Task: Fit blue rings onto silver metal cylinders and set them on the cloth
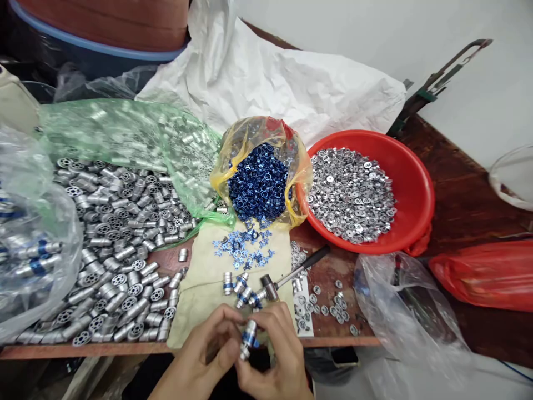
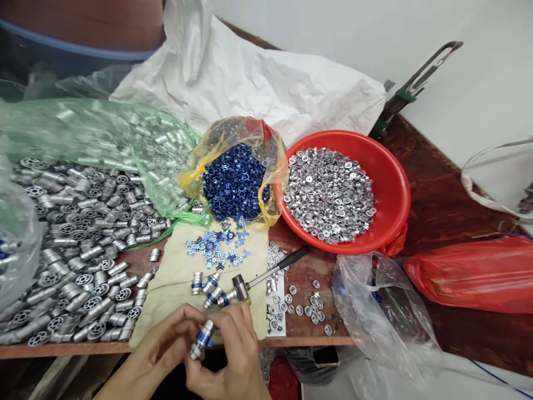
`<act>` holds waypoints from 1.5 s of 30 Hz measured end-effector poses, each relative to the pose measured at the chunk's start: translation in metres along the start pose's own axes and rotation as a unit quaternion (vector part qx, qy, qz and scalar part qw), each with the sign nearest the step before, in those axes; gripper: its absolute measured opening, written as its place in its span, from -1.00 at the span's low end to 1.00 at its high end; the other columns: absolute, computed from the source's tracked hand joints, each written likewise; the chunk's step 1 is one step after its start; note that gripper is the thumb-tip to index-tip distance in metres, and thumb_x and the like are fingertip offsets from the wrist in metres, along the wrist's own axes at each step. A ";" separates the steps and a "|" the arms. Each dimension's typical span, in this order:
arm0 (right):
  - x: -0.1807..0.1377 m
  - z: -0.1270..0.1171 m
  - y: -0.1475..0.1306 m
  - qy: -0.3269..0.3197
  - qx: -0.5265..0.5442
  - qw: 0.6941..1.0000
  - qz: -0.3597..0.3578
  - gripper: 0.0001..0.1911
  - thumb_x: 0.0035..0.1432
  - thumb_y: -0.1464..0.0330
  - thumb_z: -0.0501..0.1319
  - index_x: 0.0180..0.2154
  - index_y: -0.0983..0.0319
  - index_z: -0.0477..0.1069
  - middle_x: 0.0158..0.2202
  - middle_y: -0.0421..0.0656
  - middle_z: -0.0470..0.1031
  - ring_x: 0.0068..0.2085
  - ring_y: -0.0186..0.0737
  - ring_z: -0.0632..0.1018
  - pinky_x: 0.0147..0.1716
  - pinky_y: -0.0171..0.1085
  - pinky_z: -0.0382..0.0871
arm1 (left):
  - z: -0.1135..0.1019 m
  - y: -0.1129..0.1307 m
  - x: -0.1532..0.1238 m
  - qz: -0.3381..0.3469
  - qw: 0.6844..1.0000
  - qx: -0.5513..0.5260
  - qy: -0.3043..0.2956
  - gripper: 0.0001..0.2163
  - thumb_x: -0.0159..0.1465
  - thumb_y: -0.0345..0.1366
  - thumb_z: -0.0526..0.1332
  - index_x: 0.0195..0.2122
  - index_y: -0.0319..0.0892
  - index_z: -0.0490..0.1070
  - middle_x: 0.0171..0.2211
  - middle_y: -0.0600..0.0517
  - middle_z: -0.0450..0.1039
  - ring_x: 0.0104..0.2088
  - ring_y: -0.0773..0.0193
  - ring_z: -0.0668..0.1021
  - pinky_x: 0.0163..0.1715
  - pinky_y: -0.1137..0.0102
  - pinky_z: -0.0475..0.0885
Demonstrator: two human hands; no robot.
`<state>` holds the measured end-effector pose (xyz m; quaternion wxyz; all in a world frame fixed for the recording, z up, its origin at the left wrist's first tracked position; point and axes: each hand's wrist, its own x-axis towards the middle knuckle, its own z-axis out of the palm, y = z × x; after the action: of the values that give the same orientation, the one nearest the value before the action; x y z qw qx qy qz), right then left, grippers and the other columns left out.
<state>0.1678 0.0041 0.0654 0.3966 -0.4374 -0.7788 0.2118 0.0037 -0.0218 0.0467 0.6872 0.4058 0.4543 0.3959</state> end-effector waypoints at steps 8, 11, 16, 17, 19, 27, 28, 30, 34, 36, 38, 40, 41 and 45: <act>-0.028 -0.030 0.027 -0.057 -0.085 0.992 0.070 -0.59 0.24 0.26 0.28 0.10 0.17 0.34 -0.08 -0.05 0.55 -0.12 -0.05 0.57 -0.19 -0.19 0.48 | 0.006 -0.005 0.002 -0.044 0.998 0.014 0.053 -0.78 0.28 -0.06 0.31 -0.24 -0.09 0.48 -0.41 0.10 0.46 -0.34 0.27 0.50 -0.27 0.47 0.42; -0.033 -0.062 0.069 0.060 -0.226 0.934 0.271 -0.70 0.31 0.12 0.16 -0.06 0.17 0.36 -0.19 -0.02 0.54 -0.17 0.03 0.56 -0.23 -0.11 0.42 | 0.007 0.004 0.001 -0.046 0.991 -0.047 0.113 -0.74 0.23 -0.02 0.36 -0.20 -0.06 0.55 -0.35 0.07 0.55 -0.27 0.23 0.57 -0.18 0.45 0.46; -0.027 -0.081 0.114 0.044 -0.270 0.900 0.339 -0.78 0.14 0.13 0.25 -0.33 0.12 0.37 -0.51 -0.18 0.45 -0.36 0.03 0.49 -0.41 -0.16 0.29 | 0.012 0.016 0.005 -0.042 0.986 -0.116 0.113 -0.71 0.18 0.01 0.40 -0.23 -0.08 0.61 -0.33 0.02 0.63 -0.21 0.15 0.64 -0.10 0.38 0.52; -0.025 -0.079 0.112 0.042 -0.266 0.902 0.336 -0.81 0.14 0.16 0.24 -0.31 0.13 0.39 -0.50 -0.18 0.47 -0.36 0.01 0.50 -0.39 -0.16 0.31 | 0.012 0.017 0.007 -0.041 0.985 -0.133 0.103 -0.71 0.18 0.01 0.41 -0.24 -0.08 0.61 -0.31 0.00 0.64 -0.19 0.13 0.64 -0.08 0.34 0.53; -0.019 -0.070 0.096 0.045 -0.234 0.921 0.307 -0.79 0.19 0.21 0.21 -0.19 0.16 0.47 -0.37 -0.13 0.54 -0.27 -0.01 0.53 -0.27 -0.13 0.38 | 0.013 0.020 0.010 -0.052 0.979 -0.181 0.082 -0.72 0.19 -0.01 0.41 -0.24 -0.10 0.60 -0.20 -0.05 0.66 -0.12 0.06 0.65 -0.05 0.25 0.55; 0.004 -0.008 0.011 0.068 0.165 0.978 0.110 -0.73 0.31 0.51 0.21 -0.09 0.06 0.53 -0.18 -0.17 0.59 -0.12 -0.20 0.58 -0.14 -0.24 0.48 | 0.009 0.013 0.017 -0.048 0.978 -0.198 0.037 -0.80 0.26 -0.12 0.38 -0.16 -0.07 0.56 -0.21 0.01 0.67 -0.18 0.12 0.69 -0.11 0.30 0.56; 0.006 -0.003 0.009 0.081 0.191 0.971 0.119 -0.75 0.31 0.51 0.20 -0.10 0.06 0.53 -0.19 -0.18 0.60 -0.13 -0.20 0.59 -0.14 -0.25 0.48 | 0.008 0.011 0.017 -0.027 0.987 -0.153 0.050 -0.82 0.27 -0.14 0.37 -0.16 -0.07 0.56 -0.21 0.03 0.67 -0.17 0.15 0.69 -0.10 0.34 0.55; 0.008 0.003 0.008 0.096 0.224 0.961 0.134 -0.78 0.32 0.49 0.20 -0.13 0.07 0.54 -0.21 -0.18 0.62 -0.14 -0.21 0.59 -0.15 -0.25 0.48 | 0.004 0.008 0.017 0.001 0.995 -0.075 0.069 -0.84 0.30 -0.16 0.34 -0.14 -0.05 0.56 -0.18 0.04 0.66 -0.12 0.17 0.67 -0.08 0.41 0.52; 0.009 0.007 0.009 0.079 0.228 0.959 0.145 -0.81 0.33 0.47 0.21 -0.16 0.08 0.55 -0.22 -0.19 0.62 -0.14 -0.22 0.58 -0.13 -0.25 0.46 | 0.001 0.007 0.015 0.024 0.997 -0.016 0.069 -0.85 0.32 -0.16 0.31 -0.14 -0.04 0.54 -0.13 0.04 0.66 -0.09 0.18 0.64 -0.08 0.44 0.49; 0.008 0.009 0.009 0.075 0.224 0.960 0.149 -0.80 0.34 0.47 0.21 -0.16 0.07 0.55 -0.21 -0.20 0.62 -0.13 -0.23 0.58 -0.11 -0.26 0.45 | 0.001 0.007 0.015 0.029 0.997 -0.010 0.069 -0.86 0.32 -0.15 0.31 -0.15 -0.04 0.53 -0.13 0.05 0.65 -0.08 0.19 0.62 -0.06 0.44 0.48; 0.007 0.010 0.009 0.071 0.219 0.962 0.148 -0.80 0.33 0.47 0.21 -0.16 0.07 0.55 -0.20 -0.21 0.62 -0.12 -0.23 0.58 -0.10 -0.25 0.45 | 0.001 0.008 0.014 0.027 0.998 -0.009 0.064 -0.85 0.33 -0.14 0.30 -0.15 -0.03 0.52 -0.14 0.06 0.64 -0.10 0.19 0.61 -0.06 0.44 0.47; 0.006 0.011 0.009 0.067 0.214 0.964 0.146 -0.79 0.32 0.48 0.21 -0.16 0.07 0.54 -0.19 -0.21 0.62 -0.11 -0.23 0.58 -0.09 -0.24 0.46 | 0.001 0.008 0.014 0.025 0.998 -0.012 0.053 -0.85 0.33 -0.13 0.29 -0.14 -0.03 0.52 -0.21 0.07 0.63 -0.16 0.22 0.60 -0.10 0.44 0.47; 0.006 0.011 0.009 0.064 0.211 0.965 0.142 -0.79 0.32 0.49 0.21 -0.15 0.07 0.54 -0.19 -0.21 0.63 -0.11 -0.22 0.57 -0.09 -0.24 0.46 | 0.001 0.008 0.015 0.024 0.998 -0.017 0.047 -0.85 0.34 -0.13 0.28 -0.14 -0.03 0.52 -0.24 0.08 0.62 -0.19 0.24 0.59 -0.12 0.44 0.46; 0.006 0.007 0.011 0.059 0.166 0.981 0.086 -0.70 0.28 0.56 0.20 -0.09 0.07 0.52 -0.16 -0.20 0.64 -0.08 -0.19 0.56 -0.06 -0.18 0.47 | 0.000 0.010 0.015 0.017 0.998 -0.059 0.033 -0.85 0.33 -0.14 0.29 -0.17 -0.06 0.52 -0.30 0.09 0.58 -0.28 0.27 0.55 -0.19 0.44 0.46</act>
<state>0.1657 0.0154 0.0560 0.4892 -0.4424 -0.6675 0.3455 0.0062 -0.0047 0.0514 0.6879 0.3586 0.4456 0.4468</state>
